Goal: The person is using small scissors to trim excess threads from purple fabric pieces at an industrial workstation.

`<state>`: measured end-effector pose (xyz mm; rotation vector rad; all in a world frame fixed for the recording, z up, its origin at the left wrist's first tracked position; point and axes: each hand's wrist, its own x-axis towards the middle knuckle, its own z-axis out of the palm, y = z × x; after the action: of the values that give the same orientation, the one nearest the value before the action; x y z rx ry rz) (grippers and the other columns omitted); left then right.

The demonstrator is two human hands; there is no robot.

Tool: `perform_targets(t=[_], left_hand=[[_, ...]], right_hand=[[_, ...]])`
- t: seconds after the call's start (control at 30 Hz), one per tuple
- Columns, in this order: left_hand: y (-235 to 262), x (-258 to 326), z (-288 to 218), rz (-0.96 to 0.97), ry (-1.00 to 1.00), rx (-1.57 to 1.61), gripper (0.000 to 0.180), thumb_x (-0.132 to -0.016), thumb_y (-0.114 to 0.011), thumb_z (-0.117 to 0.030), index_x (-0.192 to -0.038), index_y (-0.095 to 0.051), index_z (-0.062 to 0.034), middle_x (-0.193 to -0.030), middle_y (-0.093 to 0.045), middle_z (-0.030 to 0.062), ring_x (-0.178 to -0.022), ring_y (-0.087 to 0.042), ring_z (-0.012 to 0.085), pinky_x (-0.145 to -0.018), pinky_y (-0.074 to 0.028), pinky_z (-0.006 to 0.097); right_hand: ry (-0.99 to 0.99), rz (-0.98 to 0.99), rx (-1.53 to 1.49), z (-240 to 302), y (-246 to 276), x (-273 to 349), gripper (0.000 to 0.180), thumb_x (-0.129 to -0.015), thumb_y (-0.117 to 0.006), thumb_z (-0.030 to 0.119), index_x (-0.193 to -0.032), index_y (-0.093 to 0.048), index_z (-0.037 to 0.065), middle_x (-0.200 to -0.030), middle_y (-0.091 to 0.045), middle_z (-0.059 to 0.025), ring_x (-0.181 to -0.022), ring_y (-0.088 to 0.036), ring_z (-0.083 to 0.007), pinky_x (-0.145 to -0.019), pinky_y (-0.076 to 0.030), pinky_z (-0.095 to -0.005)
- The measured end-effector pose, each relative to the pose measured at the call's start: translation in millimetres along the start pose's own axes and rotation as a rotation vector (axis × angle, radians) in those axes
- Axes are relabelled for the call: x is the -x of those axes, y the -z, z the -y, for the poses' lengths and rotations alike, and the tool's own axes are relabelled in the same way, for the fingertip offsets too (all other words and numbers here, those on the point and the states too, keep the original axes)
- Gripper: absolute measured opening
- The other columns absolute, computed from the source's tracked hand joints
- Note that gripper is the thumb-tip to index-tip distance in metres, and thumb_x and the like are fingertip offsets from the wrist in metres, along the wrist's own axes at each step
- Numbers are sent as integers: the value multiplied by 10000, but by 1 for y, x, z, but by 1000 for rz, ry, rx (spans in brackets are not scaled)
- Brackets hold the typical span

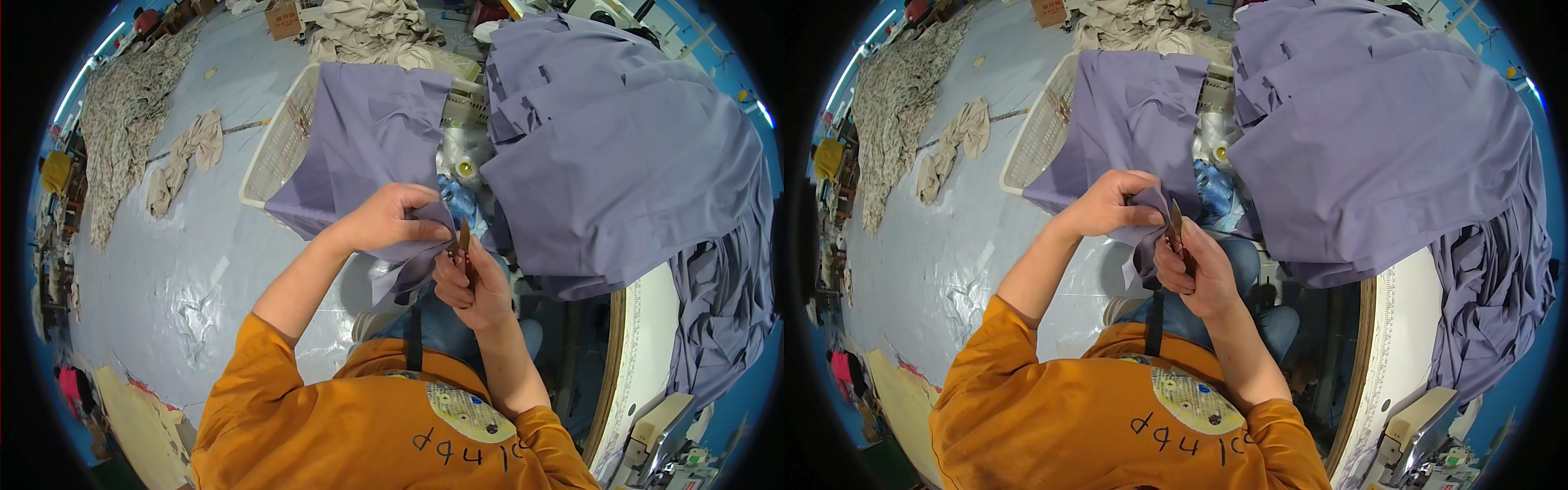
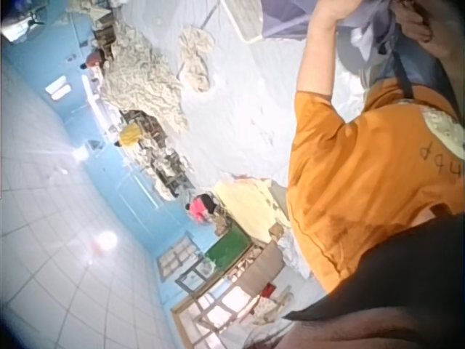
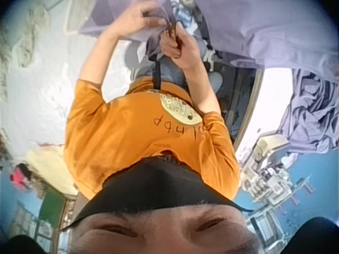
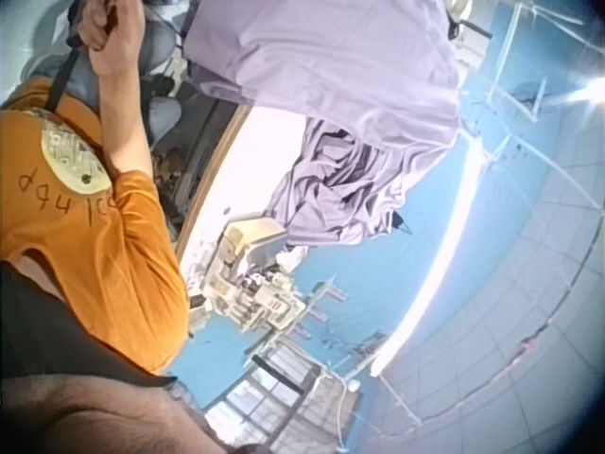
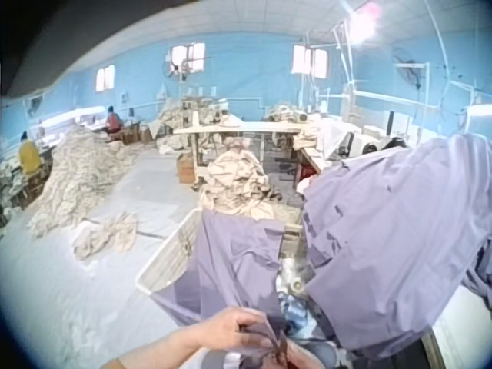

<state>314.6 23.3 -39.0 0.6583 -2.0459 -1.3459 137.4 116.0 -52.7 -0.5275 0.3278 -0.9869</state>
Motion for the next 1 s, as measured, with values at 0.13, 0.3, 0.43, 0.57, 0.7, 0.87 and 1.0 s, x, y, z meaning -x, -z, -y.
perform_targets(t=[0.13, 0.3, 0.43, 0.57, 0.7, 0.87, 1.0], left_hand=[[0, -1, -1, -5, 12, -2, 278, -765, -721, -231, -751, -582, 9, -652, -470, 41, -634, -401, 124, -589, -359, 273], [0, -2, 1, 17, 23, 24, 251, -751, -742, -194, -773, -597, 10, -665, -531, 12, -663, -428, 63, -601, -380, 251], [-7, -3, -1, -31, 146, 248, 228, -743, -752, -164, -829, -626, 6, -733, -606, -7, -705, -488, 45, -642, -410, 223], [-9, -5, 5, 20, 195, 328, 214, -718, -752, -92, -881, -646, -2, -808, -647, 1, -757, -551, 60, -705, -441, 217], [-11, -5, 5, 4, 293, 392, 212, -689, -754, -28, -873, -652, -8, -818, -658, 17, -755, -578, 66, -706, -461, 218], [-14, -4, 8, -10, 250, 395, 209, -676, -752, 5, -859, -651, -7, -798, -658, 11, -722, -576, 60, -677, -459, 204], [-16, -3, 7, -5, 234, 240, 192, -667, -755, 15, -828, -653, -2, -772, -653, 3, -694, -553, 41, -645, -442, 199]], right_hand=[[38, -130, 146, 3, -5, 3, 251, -983, -363, 317, -861, -426, 107, -634, -409, 7, -422, -276, -39, -385, -213, -186], [14, -170, 137, 6, -8, 4, 255, -979, -379, 317, -828, -409, 114, -633, -409, 4, -421, -272, -40, -387, -212, -189], [41, -182, 103, 4, -9, 4, 270, -977, -381, 328, -809, -397, 118, -631, -404, 5, -417, -264, -42, -388, -212, -191], [52, -188, 127, 4, -10, 6, 283, -979, -374, 335, -799, -391, 118, -628, -394, 8, -412, -259, -43, -386, -211, -193], [52, -198, 119, 3, -9, 6, 276, -980, -374, 331, -820, -407, 109, -630, -390, 11, -408, -256, -42, -384, -208, -193], [50, -242, 138, 2, -11, 7, 261, -976, -390, 329, -859, -445, 102, -606, -378, 22, -405, -250, -38, -378, -202, -192], [37, -284, 120, 2, -11, 8, 259, -969, -412, 331, -867, -465, 99, -586, -377, 30, -401, -252, -33, -373, -197, -192]])
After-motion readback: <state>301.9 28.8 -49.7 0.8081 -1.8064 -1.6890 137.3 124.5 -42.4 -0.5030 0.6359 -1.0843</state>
